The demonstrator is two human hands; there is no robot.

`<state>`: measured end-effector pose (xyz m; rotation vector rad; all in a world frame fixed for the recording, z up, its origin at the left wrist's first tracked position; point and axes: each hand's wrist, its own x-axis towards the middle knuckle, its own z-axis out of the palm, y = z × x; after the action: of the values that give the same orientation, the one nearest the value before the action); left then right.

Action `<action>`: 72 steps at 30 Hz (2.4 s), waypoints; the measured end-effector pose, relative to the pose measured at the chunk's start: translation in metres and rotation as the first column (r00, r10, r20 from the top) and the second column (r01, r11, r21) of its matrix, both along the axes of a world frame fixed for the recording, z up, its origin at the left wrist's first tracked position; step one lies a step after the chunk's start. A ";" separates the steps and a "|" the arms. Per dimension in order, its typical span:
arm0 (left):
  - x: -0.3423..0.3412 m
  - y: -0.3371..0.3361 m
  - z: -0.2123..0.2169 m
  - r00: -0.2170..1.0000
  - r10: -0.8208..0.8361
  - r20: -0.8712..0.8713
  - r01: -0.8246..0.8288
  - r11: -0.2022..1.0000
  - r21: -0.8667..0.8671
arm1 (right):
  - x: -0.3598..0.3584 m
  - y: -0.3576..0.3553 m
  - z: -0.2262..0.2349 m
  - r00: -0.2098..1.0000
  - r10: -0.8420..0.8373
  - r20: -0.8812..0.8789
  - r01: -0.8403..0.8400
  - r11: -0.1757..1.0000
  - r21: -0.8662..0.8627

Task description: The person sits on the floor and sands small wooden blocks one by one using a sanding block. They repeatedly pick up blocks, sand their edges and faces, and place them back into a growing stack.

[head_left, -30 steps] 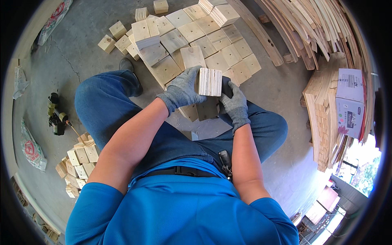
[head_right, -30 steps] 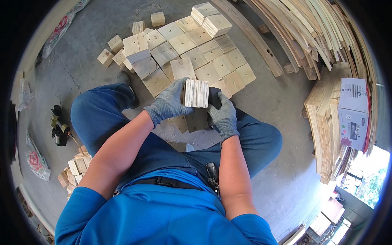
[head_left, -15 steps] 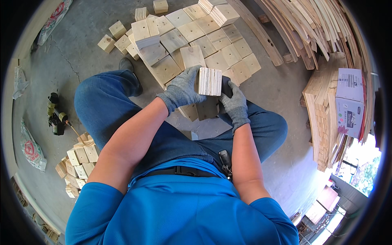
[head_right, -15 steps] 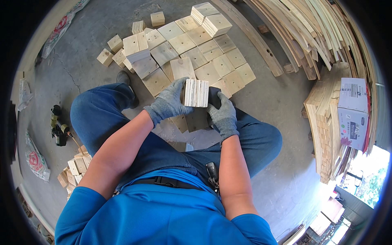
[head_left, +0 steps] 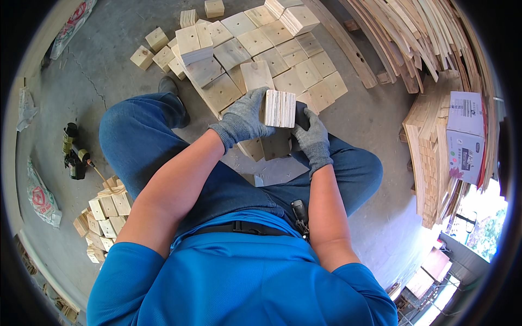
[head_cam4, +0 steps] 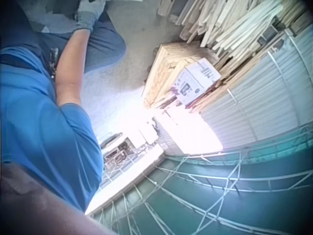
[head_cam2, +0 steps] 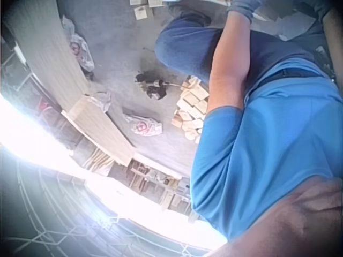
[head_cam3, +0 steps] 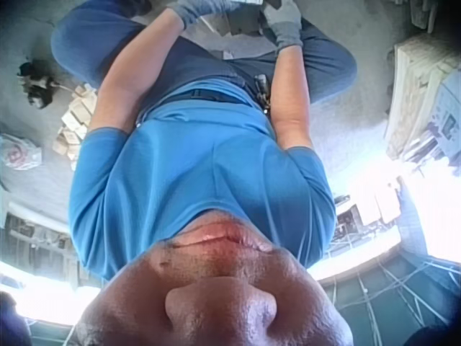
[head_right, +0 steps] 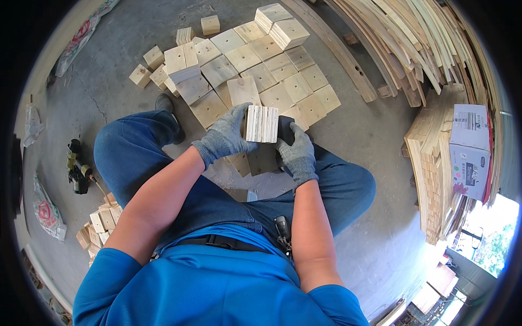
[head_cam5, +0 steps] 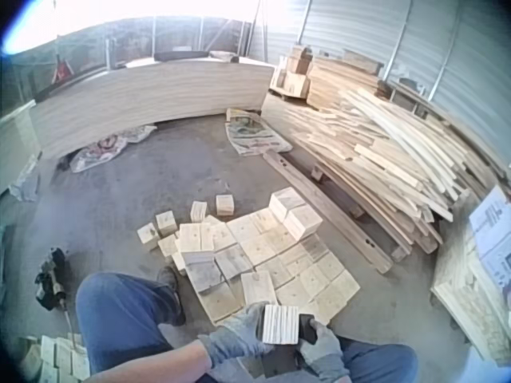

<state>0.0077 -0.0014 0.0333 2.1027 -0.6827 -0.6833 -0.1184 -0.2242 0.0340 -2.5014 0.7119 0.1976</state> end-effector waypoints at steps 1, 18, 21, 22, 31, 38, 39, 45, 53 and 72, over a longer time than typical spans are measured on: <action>0.000 0.000 0.000 1.000 0.001 0.002 -0.001 1.000 0.001 | 0.000 -0.001 -0.001 1.000 0.000 -0.001 0.000 1.000 -0.006; 0.001 0.000 0.004 1.000 -0.019 -0.001 0.019 1.000 0.010 | 0.000 0.001 0.000 1.000 -0.003 0.000 0.003 1.000 -0.012; 0.001 0.000 0.006 1.000 -0.019 0.000 0.019 1.000 0.009 | -0.002 -0.002 -0.006 1.000 0.012 0.017 -0.011 1.000 -0.027; 0.001 0.000 0.006 1.000 -0.017 0.001 0.017 1.000 0.008 | -0.002 -0.003 -0.009 1.000 0.011 0.021 -0.010 1.000 -0.026; 0.001 0.001 0.003 1.000 -0.023 0.010 0.023 1.000 -0.002 | -0.001 -0.004 -0.012 1.000 -0.006 -0.010 0.006 1.000 -0.023; 0.001 0.001 0.006 1.000 -0.018 0.013 0.018 1.000 0.010 | -0.003 -0.006 -0.016 1.000 -0.004 0.013 0.004 1.000 -0.025; 0.001 0.001 0.007 1.000 -0.018 0.006 0.018 1.000 0.003 | -0.003 -0.006 -0.016 1.000 -0.004 0.018 0.005 1.000 -0.023; 0.001 0.000 0.003 1.000 -0.010 0.018 0.010 1.000 -0.001 | -0.001 -0.003 -0.011 1.000 -0.020 -0.004 0.020 1.000 -0.011; 0.001 0.000 0.003 0.999 -0.022 0.024 0.022 1.000 0.000 | -0.003 -0.003 -0.012 0.999 -0.002 0.037 0.003 1.000 -0.020; 0.001 0.002 0.003 0.999 -0.027 0.036 0.027 1.000 0.000 | -0.007 -0.006 -0.020 0.997 0.021 0.080 -0.018 0.999 -0.038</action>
<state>0.0085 0.0001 0.0363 2.1127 -0.7327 -0.6617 -0.1257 -0.2303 0.0139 -2.5371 0.6648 0.0911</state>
